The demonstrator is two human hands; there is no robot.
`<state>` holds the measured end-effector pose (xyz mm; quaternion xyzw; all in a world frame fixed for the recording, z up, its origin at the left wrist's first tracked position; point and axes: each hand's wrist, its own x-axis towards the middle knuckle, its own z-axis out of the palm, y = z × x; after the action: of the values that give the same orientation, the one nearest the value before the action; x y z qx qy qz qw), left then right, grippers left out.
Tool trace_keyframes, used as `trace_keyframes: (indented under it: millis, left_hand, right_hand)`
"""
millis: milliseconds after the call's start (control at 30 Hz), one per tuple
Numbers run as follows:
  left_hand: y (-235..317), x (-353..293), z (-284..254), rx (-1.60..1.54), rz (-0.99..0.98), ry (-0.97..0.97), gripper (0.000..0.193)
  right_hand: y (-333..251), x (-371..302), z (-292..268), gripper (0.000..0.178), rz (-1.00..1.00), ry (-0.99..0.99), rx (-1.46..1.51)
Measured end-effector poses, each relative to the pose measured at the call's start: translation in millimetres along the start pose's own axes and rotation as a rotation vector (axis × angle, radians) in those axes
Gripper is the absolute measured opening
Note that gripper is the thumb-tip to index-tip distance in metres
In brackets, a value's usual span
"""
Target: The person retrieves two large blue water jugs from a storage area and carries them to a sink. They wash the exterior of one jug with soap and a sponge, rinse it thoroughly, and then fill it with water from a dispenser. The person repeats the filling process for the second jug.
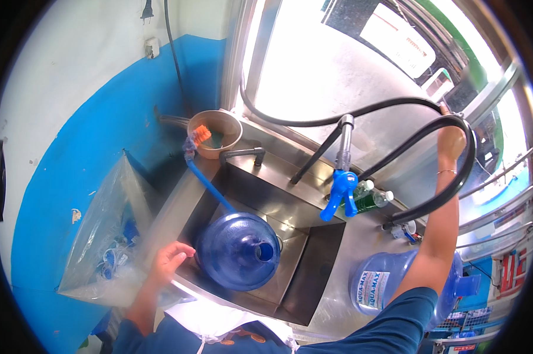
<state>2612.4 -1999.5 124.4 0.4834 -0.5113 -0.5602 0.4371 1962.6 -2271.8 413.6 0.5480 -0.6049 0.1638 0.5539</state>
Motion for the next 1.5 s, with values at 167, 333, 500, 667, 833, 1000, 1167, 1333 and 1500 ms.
trace_keyframes:
  millis: [167,333,500,667,833,1000,1167,1333,1500]
  left_hand:
    - [10,23,26,0.104,0.035,-0.039,0.02]
    - [32,63,60,0.22,0.237,-0.13,0.018]
    - [38,87,74,0.315,0.321,-0.193,0.019]
    - [16,88,90,0.346,0.252,-0.23,0.02]
    - [-9,83,117,0.513,0.464,-0.384,0.055]
    - [-27,79,137,0.424,0.41,-0.44,0.068]
    - [-18,74,141,0.365,0.476,-0.299,0.055]
    - [34,62,126,0.226,0.624,-0.26,0.049]
    - [64,70,138,0.13,0.656,-0.245,0.051]
  right_hand:
    - [-5,-17,17,0.033,-0.099,-0.339,-0.204]
    - [-11,-85,32,0.055,0.025,-0.526,-0.305]
    - [7,-140,-28,0.047,0.47,-0.06,0.59]
    - [-126,-222,-212,0.013,0.699,0.38,1.22]
    - [-240,-179,-285,0.055,0.379,-0.051,1.407]
    - [-247,-122,-259,0.04,0.419,-0.222,1.389]
    - [-227,-122,-244,0.046,0.729,-0.321,1.949]
    - [-219,-120,-213,0.052,0.651,-0.457,1.982]
    - [-219,-130,-218,0.041,0.779,-0.386,2.103]
